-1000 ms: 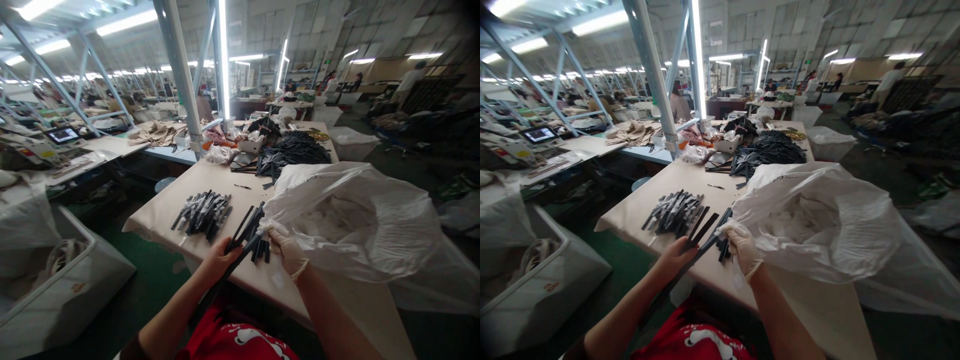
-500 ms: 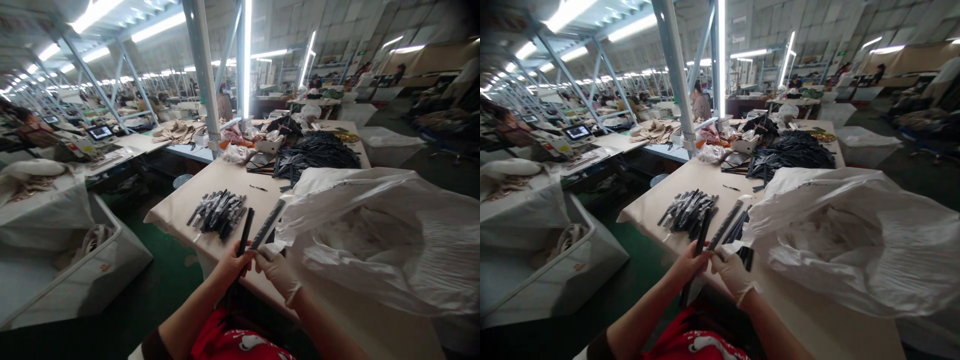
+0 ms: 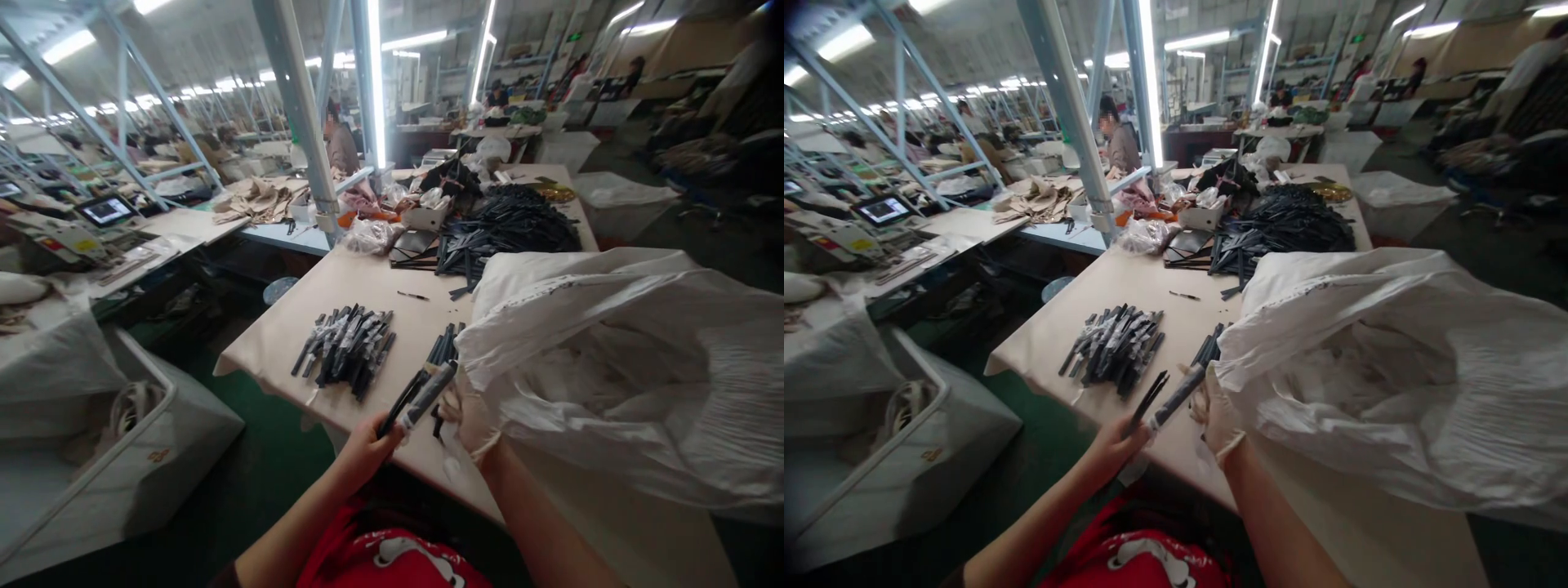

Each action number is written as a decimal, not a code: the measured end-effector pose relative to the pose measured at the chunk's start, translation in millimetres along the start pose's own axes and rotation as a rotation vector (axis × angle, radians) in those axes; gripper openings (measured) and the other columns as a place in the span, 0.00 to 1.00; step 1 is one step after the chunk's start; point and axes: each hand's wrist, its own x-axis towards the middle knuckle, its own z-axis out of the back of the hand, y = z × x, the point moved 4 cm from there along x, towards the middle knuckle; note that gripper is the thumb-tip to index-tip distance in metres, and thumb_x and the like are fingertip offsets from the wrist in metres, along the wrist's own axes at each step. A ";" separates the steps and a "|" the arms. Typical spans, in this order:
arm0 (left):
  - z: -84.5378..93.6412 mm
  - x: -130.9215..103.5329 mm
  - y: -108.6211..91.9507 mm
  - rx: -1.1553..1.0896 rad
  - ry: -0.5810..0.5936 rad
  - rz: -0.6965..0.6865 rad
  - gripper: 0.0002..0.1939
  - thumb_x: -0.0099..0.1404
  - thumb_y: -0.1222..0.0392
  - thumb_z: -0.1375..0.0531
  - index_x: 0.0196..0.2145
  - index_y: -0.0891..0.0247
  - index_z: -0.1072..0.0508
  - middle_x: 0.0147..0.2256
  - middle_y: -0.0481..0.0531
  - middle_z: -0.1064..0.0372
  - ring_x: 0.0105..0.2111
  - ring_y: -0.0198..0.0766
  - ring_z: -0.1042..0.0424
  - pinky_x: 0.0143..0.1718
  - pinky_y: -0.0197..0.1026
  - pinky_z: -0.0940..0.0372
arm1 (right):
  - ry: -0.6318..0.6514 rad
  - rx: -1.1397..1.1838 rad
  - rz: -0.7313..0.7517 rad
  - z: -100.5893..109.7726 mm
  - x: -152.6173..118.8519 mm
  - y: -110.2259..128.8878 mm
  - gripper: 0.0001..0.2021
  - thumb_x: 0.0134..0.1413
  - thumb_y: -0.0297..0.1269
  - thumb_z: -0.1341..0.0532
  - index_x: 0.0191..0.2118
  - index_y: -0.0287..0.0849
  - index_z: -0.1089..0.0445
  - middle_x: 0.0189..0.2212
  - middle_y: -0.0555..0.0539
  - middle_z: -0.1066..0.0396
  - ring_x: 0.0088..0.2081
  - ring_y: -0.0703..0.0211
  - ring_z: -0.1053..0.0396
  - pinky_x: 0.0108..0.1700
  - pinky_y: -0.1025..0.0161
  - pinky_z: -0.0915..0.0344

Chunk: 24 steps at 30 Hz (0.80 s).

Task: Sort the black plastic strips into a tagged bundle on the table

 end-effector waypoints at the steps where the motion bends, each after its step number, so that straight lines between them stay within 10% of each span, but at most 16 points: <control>1: 2.0 5.2 3.8 0.005 -0.011 -0.001 0.18 0.58 0.46 0.47 0.27 0.66 0.36 0.15 0.40 0.48 0.15 0.26 0.48 0.17 0.30 0.51 | -0.028 0.020 -0.024 2.2 7.2 -4.7 0.20 0.37 0.53 0.37 0.29 0.39 0.32 0.09 0.62 0.58 0.12 0.74 0.63 0.15 0.70 0.64; 6: 17.1 59.0 28.7 0.121 -0.145 -0.014 0.16 0.60 0.49 0.50 0.31 0.66 0.35 0.17 0.41 0.47 0.17 0.29 0.45 0.20 0.32 0.48 | -0.089 0.067 -0.220 6.8 43.3 -36.1 0.17 0.36 0.50 0.35 0.25 0.39 0.33 0.08 0.61 0.52 0.10 0.75 0.60 0.13 0.72 0.65; 14: 73.7 148.9 52.3 0.365 -0.333 0.030 0.14 0.59 0.53 0.48 0.32 0.68 0.30 0.33 0.56 0.35 0.36 0.40 0.36 0.37 0.38 0.43 | -0.055 0.429 -0.255 28.7 89.1 0.6 0.11 0.54 0.33 0.47 0.40 0.41 0.30 0.34 0.49 0.25 0.34 0.66 0.29 0.35 0.69 0.33; 24: -9.7 108.0 11.8 -0.129 0.257 0.251 0.19 0.51 0.47 0.41 0.33 0.68 0.32 0.15 0.40 0.44 0.13 0.23 0.52 0.15 0.30 0.57 | 0.040 0.406 -0.102 22.5 91.2 19.0 0.12 0.54 0.39 0.47 0.41 0.42 0.31 0.35 0.47 0.25 0.43 0.55 0.31 0.46 0.57 0.34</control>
